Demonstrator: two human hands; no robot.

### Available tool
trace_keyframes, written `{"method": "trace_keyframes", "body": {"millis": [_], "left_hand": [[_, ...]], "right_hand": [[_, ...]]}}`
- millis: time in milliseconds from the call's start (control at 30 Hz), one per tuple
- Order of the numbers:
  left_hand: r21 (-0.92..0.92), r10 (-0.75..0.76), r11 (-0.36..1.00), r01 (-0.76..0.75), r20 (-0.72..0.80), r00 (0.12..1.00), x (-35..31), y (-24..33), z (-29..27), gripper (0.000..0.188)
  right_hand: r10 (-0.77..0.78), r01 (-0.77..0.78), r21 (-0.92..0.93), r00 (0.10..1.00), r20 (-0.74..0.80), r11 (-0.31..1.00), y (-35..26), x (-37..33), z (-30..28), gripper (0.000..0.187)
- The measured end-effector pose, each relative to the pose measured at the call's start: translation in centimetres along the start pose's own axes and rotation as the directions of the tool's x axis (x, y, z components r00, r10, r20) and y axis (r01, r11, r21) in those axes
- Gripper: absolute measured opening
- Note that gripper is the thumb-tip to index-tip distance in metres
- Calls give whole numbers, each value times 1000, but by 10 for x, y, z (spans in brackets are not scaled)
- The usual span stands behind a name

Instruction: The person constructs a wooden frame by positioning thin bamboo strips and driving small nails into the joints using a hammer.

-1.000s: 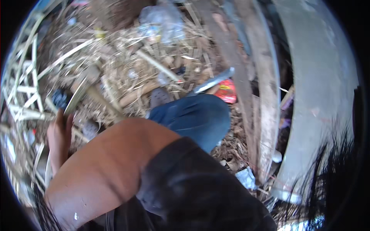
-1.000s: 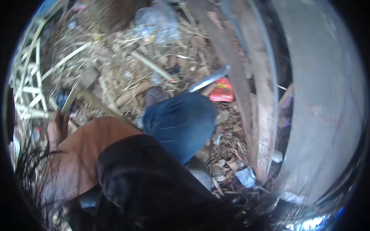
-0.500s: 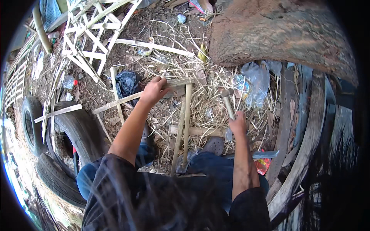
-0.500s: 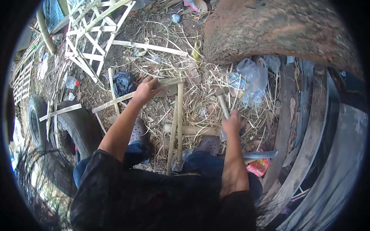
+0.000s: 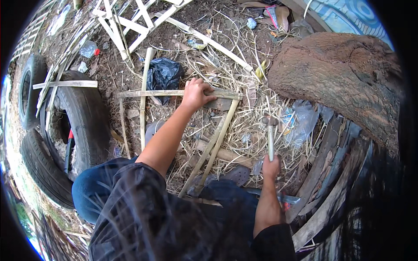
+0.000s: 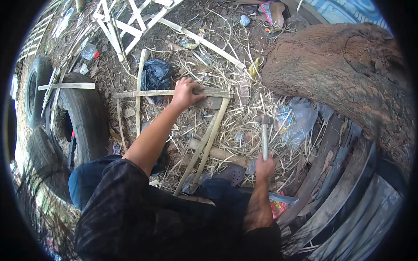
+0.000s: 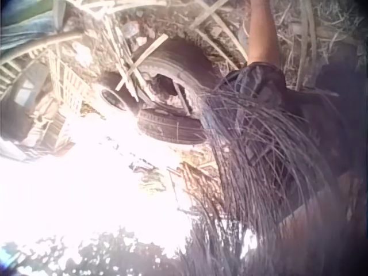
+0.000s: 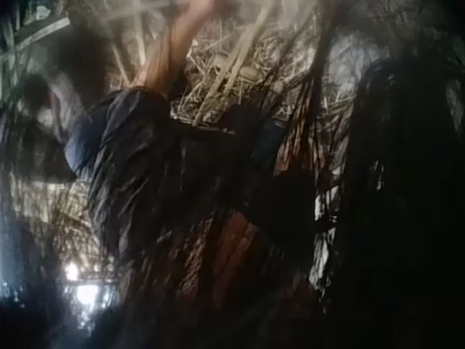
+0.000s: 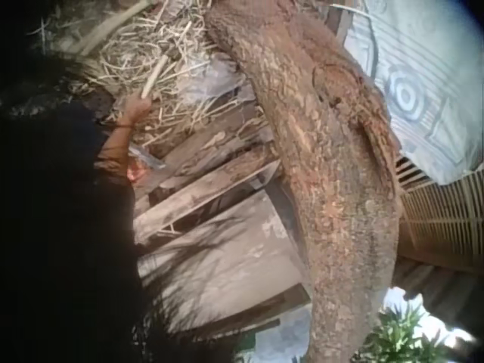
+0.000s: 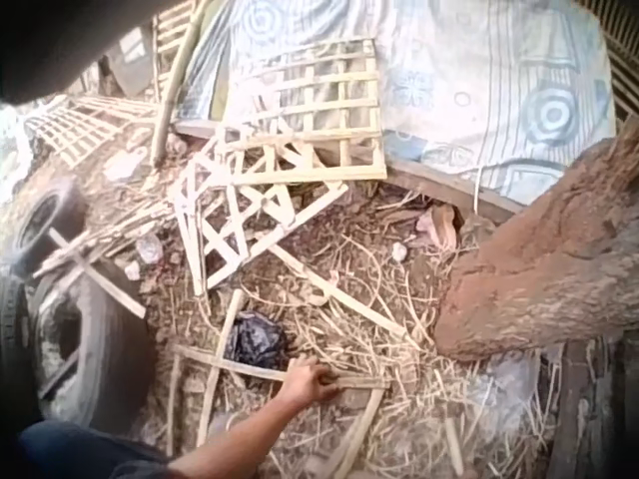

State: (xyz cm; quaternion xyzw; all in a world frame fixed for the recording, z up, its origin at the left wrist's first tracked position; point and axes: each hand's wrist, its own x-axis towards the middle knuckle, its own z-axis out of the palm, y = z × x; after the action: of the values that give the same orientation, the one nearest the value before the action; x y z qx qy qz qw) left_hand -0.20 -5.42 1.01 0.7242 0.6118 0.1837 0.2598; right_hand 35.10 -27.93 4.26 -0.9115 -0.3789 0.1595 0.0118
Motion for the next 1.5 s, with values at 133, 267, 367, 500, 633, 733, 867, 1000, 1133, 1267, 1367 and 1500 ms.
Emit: {"method": "trace_keyframes", "body": {"millis": [133, 267, 367, 500, 633, 733, 867, 1000, 1133, 1267, 1367, 1500], "left_hand": [[42, -90, 996, 85, 145, 985, 2, 4, -12, 33], [114, -218, 974, 194, 271, 937, 20, 5, -29, 37], [152, -289, 956, 252, 329, 899, 24, 3, -35, 39], [221, -368, 927, 304, 363, 856, 29, 6, -38, 39], [235, -381, 920, 312, 359, 852, 30, 6, -39, 38], [241, -395, 914, 327, 342, 852, 29, -2, -37, 38], [238, -384, 918, 316, 341, 858, 31, -5, -37, 38], [224, -375, 922, 316, 318, 871, 28, -11, -36, 40], [194, -314, 944, 267, 279, 908, 20, -12, -30, 40], [157, -247, 964, 214, 240, 939, 13, -19, -23, 37], [38, -129, 991, 125, 121, 984, 9, -24, -18, 34], [57, -144, 989, 135, 178, 974, 4, -28, -19, 40]], "right_hand": [[-61, 55, 161, 998, 35, 985, -16, -24, -6, 36], [-203, 124, 486, 973, 112, 865, -63, -27, -1, 35], [-258, 87, 596, 944, 207, 798, -101, -34, 5, 37], [-326, 48, 656, 894, 308, 753, -143, -48, 12, 40], [-390, 73, 664, 855, 343, 744, -166, -58, 18, 43], [-391, 81, 632, 843, 370, 771, -173, -67, 23, 43], [-410, 6, 723, 827, 385, 691, -173, -69, 21, 39], [-432, 103, 669, 833, 347, 736, -178, -77, 13, 31], [-440, 157, 705, 865, 239, 692, -165, -79, 16, 26], [-528, 337, 613, 834, 158, 715, -161, -63, 23, 24], [-489, 385, 379, 841, 230, 841, -159, -47, 31, 27], [-515, 370, 472, 826, 226, 800, -157, -56, 31, 26]]}}
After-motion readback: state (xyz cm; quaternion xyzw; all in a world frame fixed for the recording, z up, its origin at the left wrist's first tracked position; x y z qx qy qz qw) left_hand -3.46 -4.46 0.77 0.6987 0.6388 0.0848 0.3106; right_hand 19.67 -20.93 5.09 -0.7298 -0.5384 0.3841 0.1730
